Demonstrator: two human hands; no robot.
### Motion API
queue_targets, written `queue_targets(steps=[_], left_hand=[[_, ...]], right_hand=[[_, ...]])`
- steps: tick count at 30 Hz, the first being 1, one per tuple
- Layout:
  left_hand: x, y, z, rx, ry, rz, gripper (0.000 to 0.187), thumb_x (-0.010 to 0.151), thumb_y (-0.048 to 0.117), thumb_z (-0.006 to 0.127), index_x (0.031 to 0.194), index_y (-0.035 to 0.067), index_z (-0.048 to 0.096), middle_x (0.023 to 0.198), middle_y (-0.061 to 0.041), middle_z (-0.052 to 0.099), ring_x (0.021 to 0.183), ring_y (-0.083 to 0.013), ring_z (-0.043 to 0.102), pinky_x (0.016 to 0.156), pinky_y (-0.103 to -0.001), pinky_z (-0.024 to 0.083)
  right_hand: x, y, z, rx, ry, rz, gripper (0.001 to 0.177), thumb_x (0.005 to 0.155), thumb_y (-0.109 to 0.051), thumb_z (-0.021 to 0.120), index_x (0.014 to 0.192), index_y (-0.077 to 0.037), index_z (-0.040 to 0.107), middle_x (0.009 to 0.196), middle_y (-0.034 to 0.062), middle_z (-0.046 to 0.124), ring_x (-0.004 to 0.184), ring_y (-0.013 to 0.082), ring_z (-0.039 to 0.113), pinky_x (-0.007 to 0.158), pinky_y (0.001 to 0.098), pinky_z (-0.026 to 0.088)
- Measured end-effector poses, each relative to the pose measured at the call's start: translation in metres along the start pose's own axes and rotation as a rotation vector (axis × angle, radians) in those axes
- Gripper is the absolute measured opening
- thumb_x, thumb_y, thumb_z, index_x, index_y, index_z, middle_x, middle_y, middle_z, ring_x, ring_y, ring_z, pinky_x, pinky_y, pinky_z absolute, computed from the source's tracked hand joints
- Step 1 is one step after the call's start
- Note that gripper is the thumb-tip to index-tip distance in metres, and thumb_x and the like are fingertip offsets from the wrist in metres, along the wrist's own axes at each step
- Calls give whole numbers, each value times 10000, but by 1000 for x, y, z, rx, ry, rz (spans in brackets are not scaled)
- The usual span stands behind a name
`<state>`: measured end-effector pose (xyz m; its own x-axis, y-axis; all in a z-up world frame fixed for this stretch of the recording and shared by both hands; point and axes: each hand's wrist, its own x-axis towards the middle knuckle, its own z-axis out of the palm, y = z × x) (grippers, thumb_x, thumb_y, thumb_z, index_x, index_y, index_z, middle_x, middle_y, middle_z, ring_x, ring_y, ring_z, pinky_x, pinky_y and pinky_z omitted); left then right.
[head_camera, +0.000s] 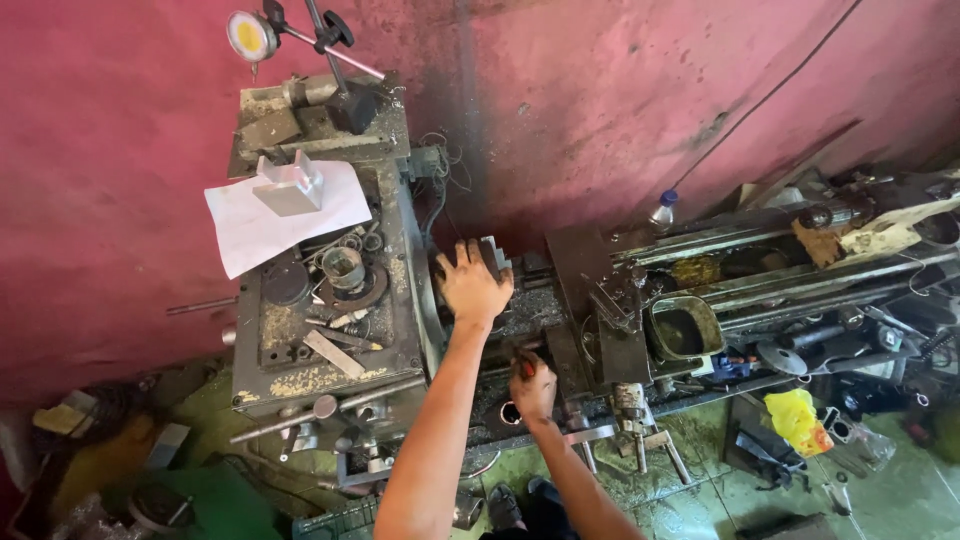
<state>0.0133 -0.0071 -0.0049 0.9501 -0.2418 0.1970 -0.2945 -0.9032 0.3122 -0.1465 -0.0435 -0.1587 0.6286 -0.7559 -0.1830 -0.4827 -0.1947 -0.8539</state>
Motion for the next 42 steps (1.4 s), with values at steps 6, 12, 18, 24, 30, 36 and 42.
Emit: queue_targets(steps=[6,12,18,24,30,36,42], left_hand=[[0,-2,8,5,19,5,849,701,547,638,1406,80,568,1439,-107,560,1327,-471,470,949,-593,508],[0,-3,13,28,25,3,870,703,565,632,1429,96,532,1445,-106,536,1318,-471,462,967,-596,496],[1,-4,14,13,20,-5,862,716,558,639,1443,115,507,1461,-125,532,1341,-477,450,985,-606,480],[-3,-3,1,4,-51,-17,863,732,541,641,1468,119,487,1507,-132,498,1369,-487,426,1024,-613,458],[-7,-4,5,-52,50,-2,873,701,507,700,1429,84,472,1452,-158,539,1310,-522,479,978,-637,490],[-18,-10,30,-37,379,41,823,587,452,785,1239,1,566,1341,-162,617,1148,-492,594,856,-584,563],[-19,-14,29,-31,489,49,795,532,490,805,1129,7,600,1126,-168,680,1080,-432,633,858,-534,560]], right_hand=[[3,16,17,156,-77,-48,246,812,-240,814,1045,-163,800,958,156,791,1005,387,734,870,487,574],[0,15,1,103,-29,-59,283,846,-291,781,1082,-136,784,986,167,784,1023,392,728,884,495,581],[0,5,-7,29,19,-101,265,889,-238,720,1114,-105,765,1013,184,767,1021,406,720,888,521,580],[21,65,42,286,11,-130,295,783,-172,880,1058,-133,782,929,189,773,944,396,741,820,484,576],[23,28,1,123,-80,70,205,837,-339,798,1021,-251,808,915,116,787,954,362,741,814,468,570],[11,16,-7,115,-40,83,257,862,-311,744,1104,-235,782,1035,153,786,1043,382,723,879,485,589],[-1,1,-12,105,24,-24,290,897,-226,721,1154,-97,757,1077,213,763,1047,416,714,865,517,602]])
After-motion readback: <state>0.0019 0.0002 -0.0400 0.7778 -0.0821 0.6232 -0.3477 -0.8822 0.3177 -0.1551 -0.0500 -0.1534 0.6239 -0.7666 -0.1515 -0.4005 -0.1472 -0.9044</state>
